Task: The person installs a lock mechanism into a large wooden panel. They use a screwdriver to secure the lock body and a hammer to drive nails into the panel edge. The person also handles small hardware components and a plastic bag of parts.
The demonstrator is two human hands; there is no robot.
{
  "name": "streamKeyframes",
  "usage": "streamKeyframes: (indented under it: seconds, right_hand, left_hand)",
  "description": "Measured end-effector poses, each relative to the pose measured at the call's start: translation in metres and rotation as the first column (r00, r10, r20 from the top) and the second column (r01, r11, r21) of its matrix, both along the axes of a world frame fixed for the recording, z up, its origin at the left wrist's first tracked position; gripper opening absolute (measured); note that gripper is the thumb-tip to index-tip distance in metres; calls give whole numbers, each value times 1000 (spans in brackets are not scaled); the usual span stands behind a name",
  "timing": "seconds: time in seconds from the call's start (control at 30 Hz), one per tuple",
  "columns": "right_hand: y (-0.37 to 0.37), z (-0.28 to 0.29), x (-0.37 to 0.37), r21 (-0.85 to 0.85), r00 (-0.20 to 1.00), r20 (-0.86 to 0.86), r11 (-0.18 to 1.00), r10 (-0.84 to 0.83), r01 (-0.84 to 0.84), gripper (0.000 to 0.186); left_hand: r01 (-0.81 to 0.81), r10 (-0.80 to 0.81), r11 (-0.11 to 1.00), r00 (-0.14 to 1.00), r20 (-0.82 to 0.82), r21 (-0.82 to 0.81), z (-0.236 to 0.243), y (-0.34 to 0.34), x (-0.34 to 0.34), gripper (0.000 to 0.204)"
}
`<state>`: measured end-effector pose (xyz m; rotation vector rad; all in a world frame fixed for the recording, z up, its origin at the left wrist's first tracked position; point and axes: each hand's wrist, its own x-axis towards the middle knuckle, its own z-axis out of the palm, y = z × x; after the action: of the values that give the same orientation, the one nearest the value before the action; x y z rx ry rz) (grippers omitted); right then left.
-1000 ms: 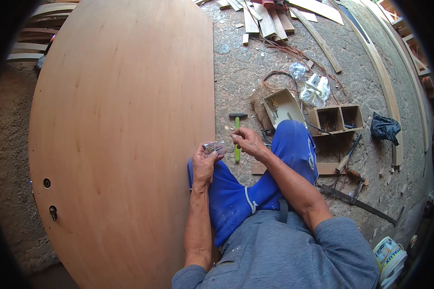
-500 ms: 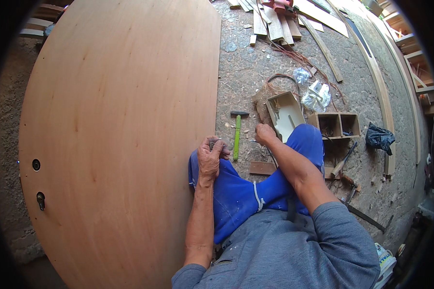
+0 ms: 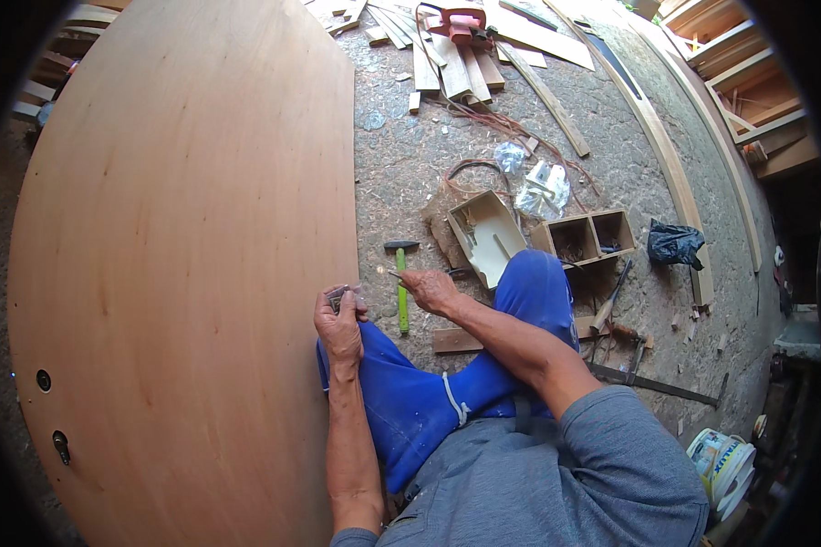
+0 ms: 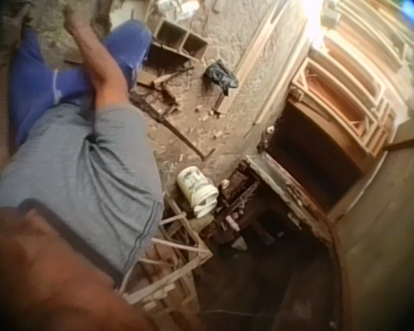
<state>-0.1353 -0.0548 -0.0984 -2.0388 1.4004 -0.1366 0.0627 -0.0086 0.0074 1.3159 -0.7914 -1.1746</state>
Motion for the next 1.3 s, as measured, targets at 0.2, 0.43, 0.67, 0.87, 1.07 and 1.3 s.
streamKeyframes:
  seconds: [0.2, 0.43, 0.67, 0.87, 1.07, 1.3]
  right_hand:
    - [10, 109, 36, 306, 732, 635, 950, -248, 56, 46]
    - [9, 92, 42, 387, 670, 707, 917, -226, -99, 46]
    - [3, 92, 37, 508, 690, 666, 850, -283, -141, 41]
    - [-55, -5, 17, 476, 380, 554, 656, -741, 585, 43]
    - [-26, 94, 0, 352, 598, 679, 903, -427, 245, 35]
    - [-6, 106, 13, 453, 580, 727, 892, -368, -1, 25]
  left_hand:
    - [95, -119, 991, 943, 310, 91, 3, -11, 18, 8]
    - [187, -228, 974, 779, 583, 131, 5, -15, 13, 7]
    - [179, -254, 967, 610, 751, 181, 5, -14, 6, 4]
    - [409, -412, 896, 621, 666, 173, 2, 31, -63, 5]
    - [200, -198, 972, 980, -28, 128, 5, -3, -22, 13]
    - [219, -193, 967, 963, -190, 127, 0, -9, -11, 16]
